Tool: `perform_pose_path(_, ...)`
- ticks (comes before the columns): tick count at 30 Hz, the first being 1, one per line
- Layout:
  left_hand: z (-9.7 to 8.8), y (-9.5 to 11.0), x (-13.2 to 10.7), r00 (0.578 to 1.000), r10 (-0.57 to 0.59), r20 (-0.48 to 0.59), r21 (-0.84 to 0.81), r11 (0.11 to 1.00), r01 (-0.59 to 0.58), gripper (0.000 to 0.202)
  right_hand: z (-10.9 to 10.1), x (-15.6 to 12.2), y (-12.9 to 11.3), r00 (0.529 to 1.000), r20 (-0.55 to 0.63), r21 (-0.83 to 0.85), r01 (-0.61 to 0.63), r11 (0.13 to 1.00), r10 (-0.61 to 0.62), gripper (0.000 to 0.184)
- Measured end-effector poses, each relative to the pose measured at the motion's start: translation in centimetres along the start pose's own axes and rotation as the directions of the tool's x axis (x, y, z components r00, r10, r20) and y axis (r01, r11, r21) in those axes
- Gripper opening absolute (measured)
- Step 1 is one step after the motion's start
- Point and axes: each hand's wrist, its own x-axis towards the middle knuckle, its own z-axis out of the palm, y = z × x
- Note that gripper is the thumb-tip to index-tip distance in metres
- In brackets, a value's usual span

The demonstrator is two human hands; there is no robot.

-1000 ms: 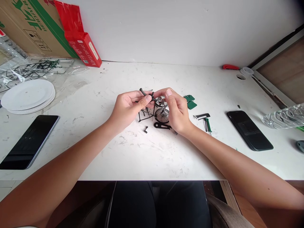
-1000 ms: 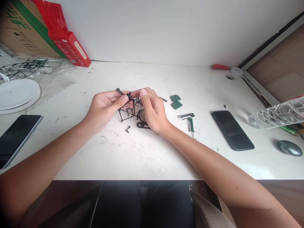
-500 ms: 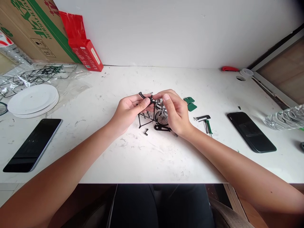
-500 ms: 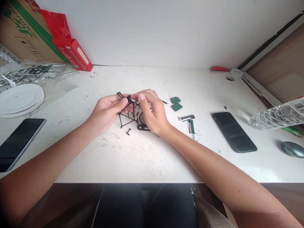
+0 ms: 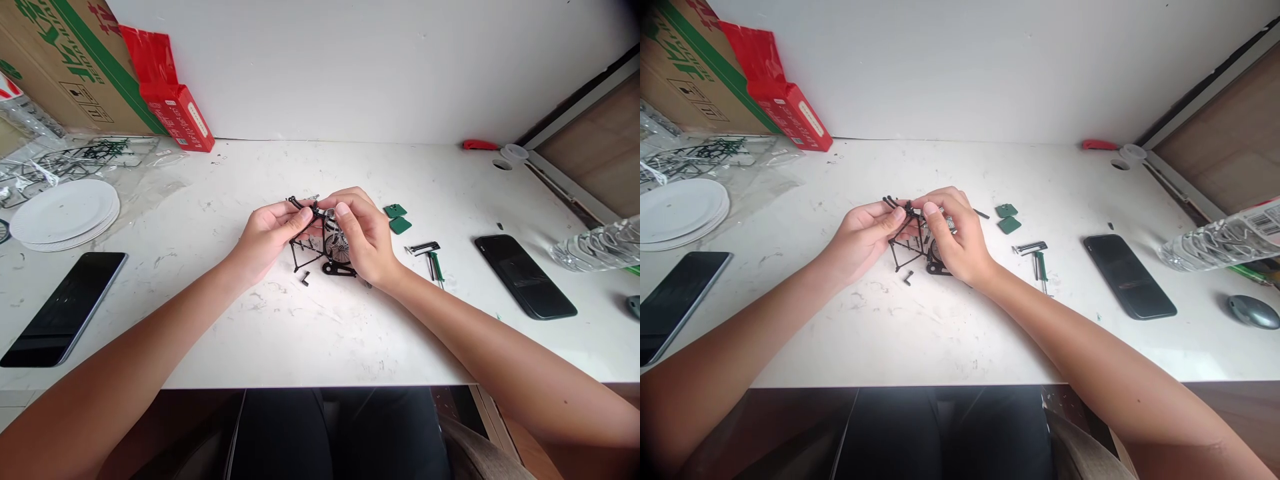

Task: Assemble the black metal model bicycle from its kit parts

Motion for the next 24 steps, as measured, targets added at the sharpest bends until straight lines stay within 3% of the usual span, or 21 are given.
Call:
perform_pose_path(8, 0.33, 0.26, -0.09, 1.000, -0.005, -0.013, -0.001, 1.000, 0.005, 0.032, -0.01, 0.01, -0.36, 0.999, 0.003, -0.013, 0.047, 0.999, -0.047, 0.034)
perform_pose_path(18, 0.22, 0.08, -0.07, 1.000, -0.026, 0.002, 0.005, 1.000, 0.026, 0.031, -0.47, 0.34, 0.13, 0.984, 0.056, -0.204, 0.176, 0.963, -0.168, 0.036)
perform_pose_path(24, 0.27, 0.11, -0.10, 1.000, -0.023, 0.006, 0.023, 0.999, 0.022, 0.031, -0.63, 0.61, -0.07, 0.979, 0.095, -0.228, 0.197, 0.953, -0.180, 0.035)
